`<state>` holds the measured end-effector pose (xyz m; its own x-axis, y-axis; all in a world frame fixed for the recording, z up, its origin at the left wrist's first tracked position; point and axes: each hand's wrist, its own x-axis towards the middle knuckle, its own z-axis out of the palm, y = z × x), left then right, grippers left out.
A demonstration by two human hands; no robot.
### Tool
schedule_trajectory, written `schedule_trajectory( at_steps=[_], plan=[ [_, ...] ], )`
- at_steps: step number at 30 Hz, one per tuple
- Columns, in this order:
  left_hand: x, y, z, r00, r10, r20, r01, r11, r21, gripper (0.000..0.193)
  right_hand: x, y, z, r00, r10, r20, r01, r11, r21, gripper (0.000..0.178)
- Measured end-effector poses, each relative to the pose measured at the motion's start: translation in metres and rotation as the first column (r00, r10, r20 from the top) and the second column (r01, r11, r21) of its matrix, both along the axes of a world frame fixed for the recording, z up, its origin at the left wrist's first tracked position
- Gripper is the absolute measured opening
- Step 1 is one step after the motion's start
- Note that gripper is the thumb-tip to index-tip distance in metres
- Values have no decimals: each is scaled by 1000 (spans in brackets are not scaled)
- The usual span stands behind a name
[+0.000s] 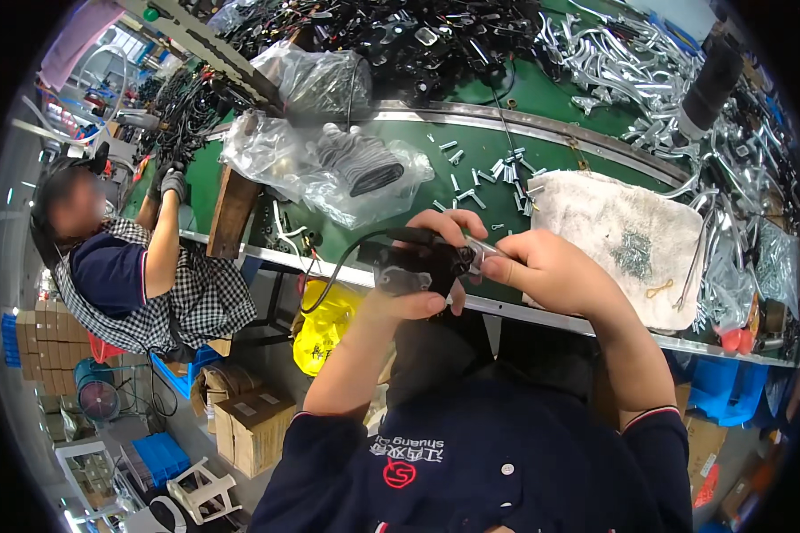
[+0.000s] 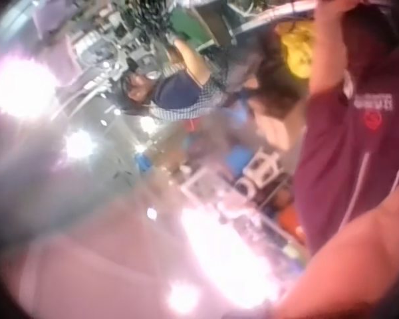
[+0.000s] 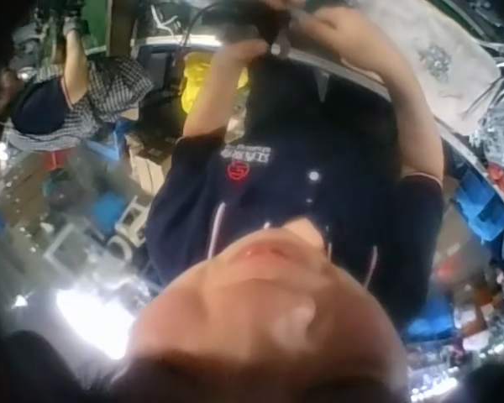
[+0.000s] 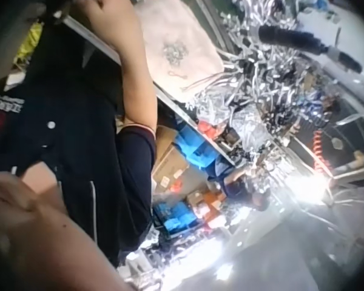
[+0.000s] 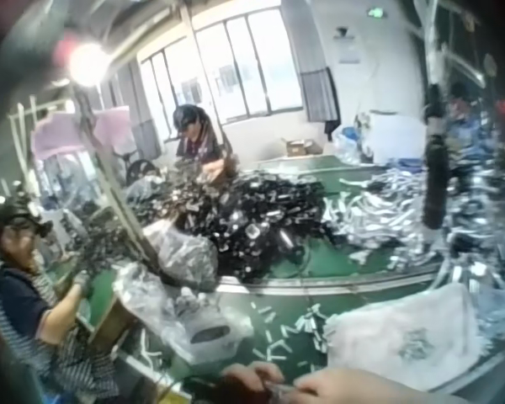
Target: The person assembles brake levers by attaching a silver lever to a black mount, inserting a pin through the hinge, and securing it with a small clip by hand.
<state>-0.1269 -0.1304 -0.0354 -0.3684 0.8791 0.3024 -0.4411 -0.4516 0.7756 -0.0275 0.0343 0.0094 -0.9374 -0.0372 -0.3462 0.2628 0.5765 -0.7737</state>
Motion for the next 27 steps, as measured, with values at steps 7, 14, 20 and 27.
schedule_trajectory(
  at_steps=[7, 14, 20, 27],
  plan=[
    [0, 10, -11, 974, 195, -114, -191, 980, 48, 52, 0, 1, 3, 999, -52, 9, 52, 986, -157, 49],
    [-1, 21, -8, 975, 148, -164, -124, 981, 147, 49, -5, 9, 13, 999, 36, 23, -36, 999, -15, 53],
    [2, 9, -1, 973, 33, -229, -5, 993, 120, 46, 7, 5, 18, 989, 105, -109, -92, 989, 112, 52],
    [23, -3, 3, 919, 49, -391, -8, 995, 104, 46, 19, 8, 9, 971, 217, -97, -215, 976, 26, 48]
  ],
)
